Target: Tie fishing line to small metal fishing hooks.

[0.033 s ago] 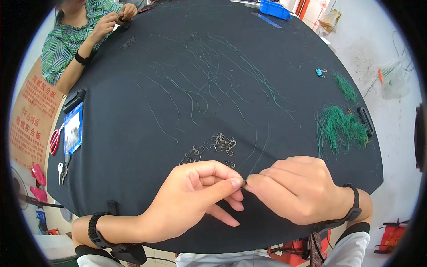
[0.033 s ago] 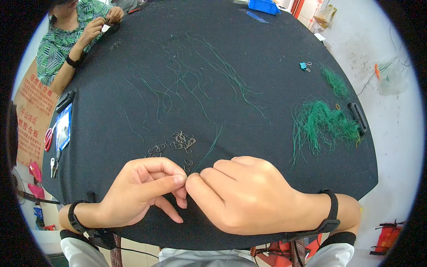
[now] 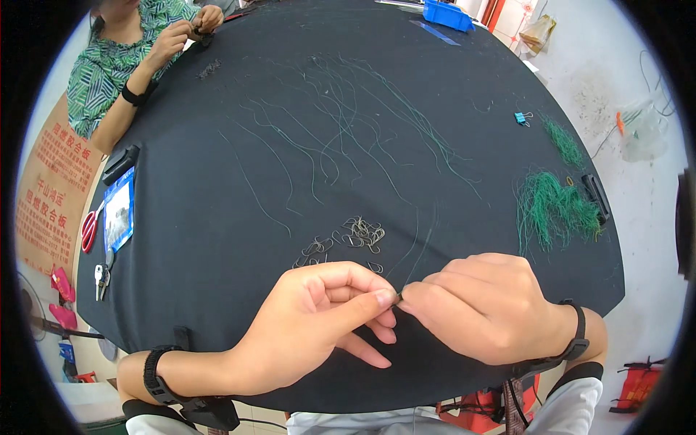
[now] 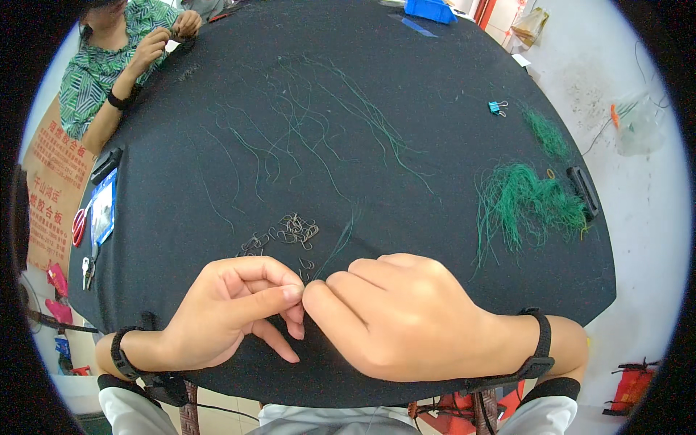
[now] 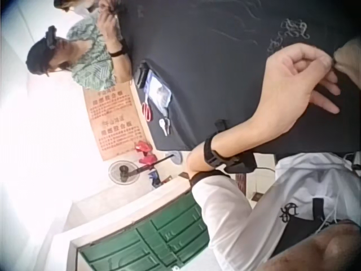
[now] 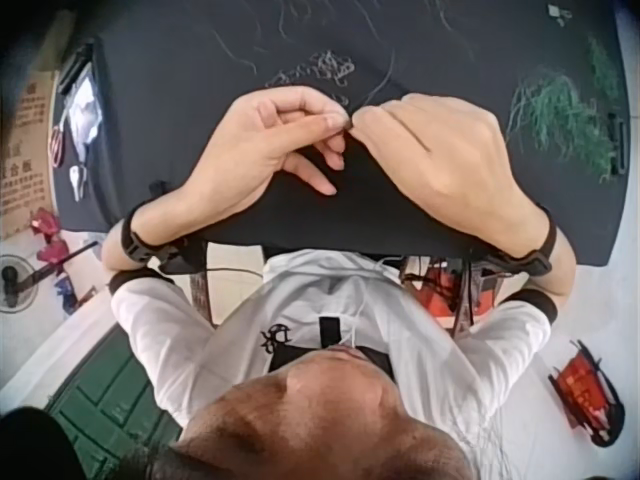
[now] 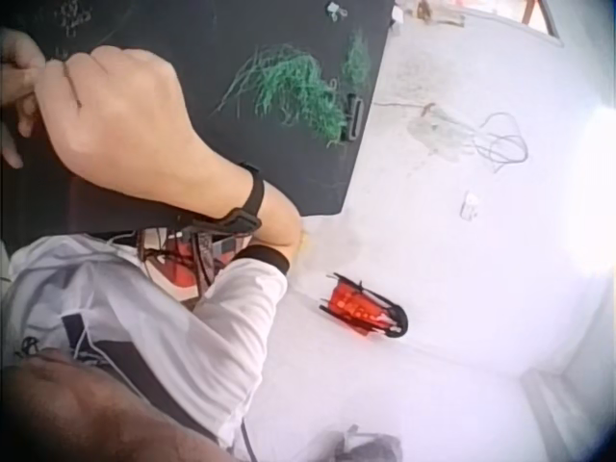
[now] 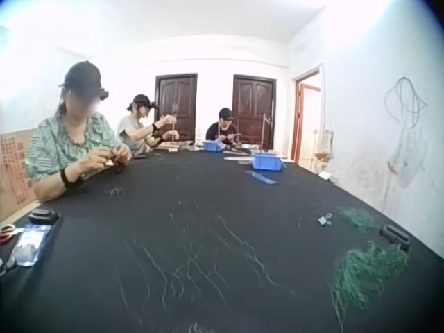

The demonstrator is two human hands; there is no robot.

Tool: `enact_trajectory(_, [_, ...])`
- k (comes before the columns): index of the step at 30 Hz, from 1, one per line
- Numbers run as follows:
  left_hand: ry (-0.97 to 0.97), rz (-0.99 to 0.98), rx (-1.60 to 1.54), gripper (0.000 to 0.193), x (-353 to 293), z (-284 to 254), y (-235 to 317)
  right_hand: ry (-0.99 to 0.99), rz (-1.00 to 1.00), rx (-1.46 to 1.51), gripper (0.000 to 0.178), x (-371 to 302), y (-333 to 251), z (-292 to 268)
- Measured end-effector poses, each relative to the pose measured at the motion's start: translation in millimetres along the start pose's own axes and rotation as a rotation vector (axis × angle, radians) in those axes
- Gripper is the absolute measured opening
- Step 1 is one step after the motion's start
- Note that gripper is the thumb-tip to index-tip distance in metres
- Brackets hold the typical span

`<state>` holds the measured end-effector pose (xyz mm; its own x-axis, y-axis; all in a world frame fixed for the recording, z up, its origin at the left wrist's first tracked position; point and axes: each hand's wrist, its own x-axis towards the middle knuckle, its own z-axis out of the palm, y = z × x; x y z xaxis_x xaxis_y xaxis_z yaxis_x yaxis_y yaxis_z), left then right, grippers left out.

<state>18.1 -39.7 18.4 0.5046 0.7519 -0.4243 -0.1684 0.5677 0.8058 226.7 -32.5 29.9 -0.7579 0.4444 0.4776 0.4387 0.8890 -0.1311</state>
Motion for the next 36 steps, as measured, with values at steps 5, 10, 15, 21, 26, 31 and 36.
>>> enact_trajectory(5, [-0.01,0.042,0.04,0.017,0.7,0.5,1.0,0.072,0.111,0.021,0.013,-1.8,1.5,4.2])
enact_trajectory(10, [-0.003,0.093,0.059,0.017,-0.6,-0.5,-0.1,0.058,0.242,0.23,0.02,5.8,3.3,-4.8])
enact_trajectory(15, [0.016,0.136,0.086,0.017,-1.0,-0.7,-1.6,0.057,0.294,0.341,0.015,2.2,7.7,-5.1])
enact_trajectory(21, [0.033,0.128,0.15,0.017,-0.1,-2.2,1.5,0.009,0.41,0.507,0.012,0.8,8.4,-8.4])
enact_trajectory(26, [0.07,0.182,0.134,0.016,2.5,-1.5,0.7,0.004,0.156,0.417,0.012,-1.3,9.8,-4.0])
enact_trajectory(31, [0.032,0.132,0.087,0.016,1.3,-1.9,2.2,0.063,0.069,0.142,0.014,-2.1,7.0,1.9])
enact_trajectory(36, [0.039,0.129,0.073,0.017,1.5,-1.8,0.4,0.017,0.025,0.26,0.018,-2.6,4.4,-0.8])
